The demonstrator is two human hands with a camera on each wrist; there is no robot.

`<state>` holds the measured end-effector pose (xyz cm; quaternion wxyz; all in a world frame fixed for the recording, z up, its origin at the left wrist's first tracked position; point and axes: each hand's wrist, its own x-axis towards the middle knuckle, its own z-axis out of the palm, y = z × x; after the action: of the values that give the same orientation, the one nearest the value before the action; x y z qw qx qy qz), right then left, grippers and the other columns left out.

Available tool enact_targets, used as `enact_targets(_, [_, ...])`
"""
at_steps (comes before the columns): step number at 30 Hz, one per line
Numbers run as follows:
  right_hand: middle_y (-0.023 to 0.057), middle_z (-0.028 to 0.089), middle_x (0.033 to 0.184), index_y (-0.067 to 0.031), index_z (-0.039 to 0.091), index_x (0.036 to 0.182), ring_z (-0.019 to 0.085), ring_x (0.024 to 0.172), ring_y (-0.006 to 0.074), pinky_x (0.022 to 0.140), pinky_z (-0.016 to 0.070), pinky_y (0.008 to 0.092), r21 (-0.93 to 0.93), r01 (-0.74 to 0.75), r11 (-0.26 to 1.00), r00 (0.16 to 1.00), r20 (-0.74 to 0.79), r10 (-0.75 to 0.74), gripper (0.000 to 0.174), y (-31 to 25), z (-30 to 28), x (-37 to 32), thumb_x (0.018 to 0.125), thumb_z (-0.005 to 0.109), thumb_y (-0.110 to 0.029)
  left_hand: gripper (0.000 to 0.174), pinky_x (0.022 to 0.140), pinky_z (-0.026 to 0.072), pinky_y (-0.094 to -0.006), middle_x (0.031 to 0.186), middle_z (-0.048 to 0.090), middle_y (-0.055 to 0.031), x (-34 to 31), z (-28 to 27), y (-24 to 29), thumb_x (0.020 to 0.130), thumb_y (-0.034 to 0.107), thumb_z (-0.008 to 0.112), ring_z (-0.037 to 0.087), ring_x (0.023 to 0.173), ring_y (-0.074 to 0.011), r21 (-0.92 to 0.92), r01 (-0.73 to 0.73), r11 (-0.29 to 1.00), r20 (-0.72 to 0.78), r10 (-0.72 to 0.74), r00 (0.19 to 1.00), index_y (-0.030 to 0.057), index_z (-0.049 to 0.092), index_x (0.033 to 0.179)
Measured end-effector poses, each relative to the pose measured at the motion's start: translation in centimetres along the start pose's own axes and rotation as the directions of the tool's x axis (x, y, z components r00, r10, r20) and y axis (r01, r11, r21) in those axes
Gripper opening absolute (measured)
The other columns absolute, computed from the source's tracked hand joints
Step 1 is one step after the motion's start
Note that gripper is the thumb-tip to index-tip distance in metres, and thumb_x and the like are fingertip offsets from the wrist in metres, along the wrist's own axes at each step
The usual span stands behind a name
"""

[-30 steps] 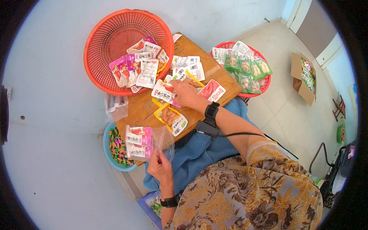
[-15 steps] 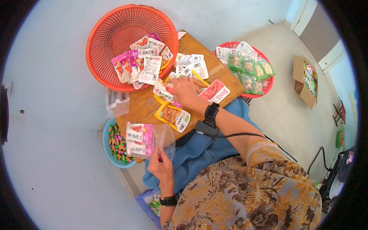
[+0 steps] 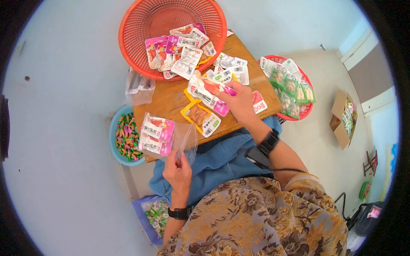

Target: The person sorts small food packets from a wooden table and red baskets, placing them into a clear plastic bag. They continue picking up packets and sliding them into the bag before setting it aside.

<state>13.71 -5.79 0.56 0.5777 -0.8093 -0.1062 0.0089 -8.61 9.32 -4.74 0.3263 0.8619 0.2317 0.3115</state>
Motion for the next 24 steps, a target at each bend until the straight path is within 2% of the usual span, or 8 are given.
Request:
enact_targets(2, [0.0026, 0.069, 0.079, 0.0006, 0.07, 0.093, 0.062, 0.067, 0.0088, 0.061, 0.0501, 0.0263, 0.118, -0.063, 0.991, 0.995, 0.083, 0.054, 0.018, -1.4, -1.6, -2.0, 0.082, 0.078, -0.011, 0.018, 0.051, 0.0476, -0.0375, 0.073, 0.062, -0.0112, -0.1, 0.1, -0.1, 0.085, 0.005, 0.071, 0.059, 0.056, -0.0254, -0.019, 0.024, 1.0, -0.008, -0.024, 1.0, 0.0025, 0.066, 0.102])
enact_targets(4, [-0.0002, 0.068, 0.082, 0.0, 0.068, 0.095, 0.062, 0.071, 0.0059, 0.064, 0.0509, 0.0235, 0.162, -0.307, 0.938, 0.898, 0.375, 0.229, 0.014, -1.5, -3.1, -3.8, 0.085, 0.074, -0.007, 0.016, 0.051, 0.0477, -0.0384, 0.073, 0.062, -0.0116, 0.0, 0.4, -0.4, 0.085, 0.005, 0.071, 0.06, 0.057, -0.0275, -0.013, 0.006, 1.0, 0.0, -0.006, 1.0, 0.0027, 0.065, 0.099])
enact_targets(5, [-0.0002, 0.068, 0.082, 0.0, 0.068, 0.095, 0.062, 0.071, 0.0059, 0.064, 0.0509, 0.0235, 0.147, -0.304, 0.941, 0.894, 0.386, 0.228, 0.014, -1.8, -3.5, -4.7, 0.085, 0.074, -0.007, 0.016, 0.051, 0.0477, -0.0384, 0.073, 0.062, -0.0116, 0.0, 0.4, -0.4, 0.085, 0.005, 0.071, 0.06, 0.057, -0.0275, -0.018, 0.022, 1.0, -0.01, -0.022, 1.0, 0.0027, 0.065, 0.099])
enact_targets(7, [0.001, 0.069, 0.087, -0.0005, 0.066, 0.1, 0.063, 0.075, 0.0063, 0.068, 0.0519, 0.0229, 0.146, -0.436, 0.888, 0.776, 0.561, 0.288, 0.013, -2.1, -4.1, -6.6, 0.087, 0.069, -0.003, 0.014, 0.051, 0.0479, -0.0388, 0.071, 0.062, -0.0118, 0.1, 0.4, -0.3, 0.085, 0.005, 0.07, 0.061, 0.058, -0.0292, -0.034, 0.019, 0.999, -0.024, -0.02, 1.0, 0.0028, 0.065, 0.099])
enact_targets(10, [0.0023, 0.069, 0.093, 0.0001, 0.064, 0.105, 0.064, 0.08, 0.007, 0.073, 0.053, 0.0231, 0.13, -0.518, 0.846, 0.674, 0.671, 0.309, 0.016, -2.1, -3.4, -8.2, 0.089, 0.066, -0.001, 0.014, 0.052, 0.0486, -0.0388, 0.072, 0.063, -0.012, 0.4, 0.2, -0.1, 0.085, 0.004, 0.07, 0.061, 0.059, -0.0296, -0.058, 0.031, 0.998, -0.042, -0.033, 0.999, 0.0024, 0.066, 0.098])
enact_targets(18, [0.0037, 0.071, 0.1, -0.0002, 0.062, 0.117, 0.066, 0.082, 0.0078, 0.074, 0.0544, 0.0229, 0.09, -0.621, 0.779, 0.572, 0.731, 0.372, 0.025, -2.0, 0.4, -8.5, 0.092, 0.064, -0.002, 0.013, 0.054, 0.0497, -0.0388, 0.074, 0.065, -0.013, 0.9, -0.1, -0.2, 0.085, 0.003, 0.07, 0.063, 0.061, -0.0297, -0.078, 0.026, 0.997, -0.106, -0.034, 0.994, 0.0016, 0.067, 0.098])
enact_targets(20, [0.0053, 0.07, 0.104, -0.0001, 0.06, 0.121, 0.068, 0.091, 0.01, 0.08, 0.0566, 0.026, 0.006, -0.597, 0.802, 0.507, 0.778, 0.371, 0.028, -2.2, 0.6, -8.2, 0.093, 0.061, 0.0, 0.014, 0.054, 0.0498, -0.0387, 0.073, 0.065, -0.013, 1.1, -0.1, -0.2, 0.085, 0.003, 0.07, 0.063, 0.061, -0.0297, -0.082, 0.022, 0.996, -0.127, -0.032, 0.991, 0.0016, 0.067, 0.099])
enact_targets(24, [0.0054, 0.07, 0.108, -0.0008, 0.058, 0.125, 0.067, 0.095, 0.0105, 0.082, 0.0566, 0.0269, 0.034, -0.638, 0.769, 0.495, 0.783, 0.376, 0.031, -2.4, 1.1, -8.4, 0.094, 0.06, -0.002, 0.015, 0.054, 0.0504, -0.0381, 0.073, 0.065, -0.0124, 1.3, -0.3, 0.0, 0.085, 0.006, 0.072, 0.063, 0.061, -0.0295, -0.088, 0.042, 0.995, -0.107, -0.051, 0.993, 0.0026, 0.068, 0.098])
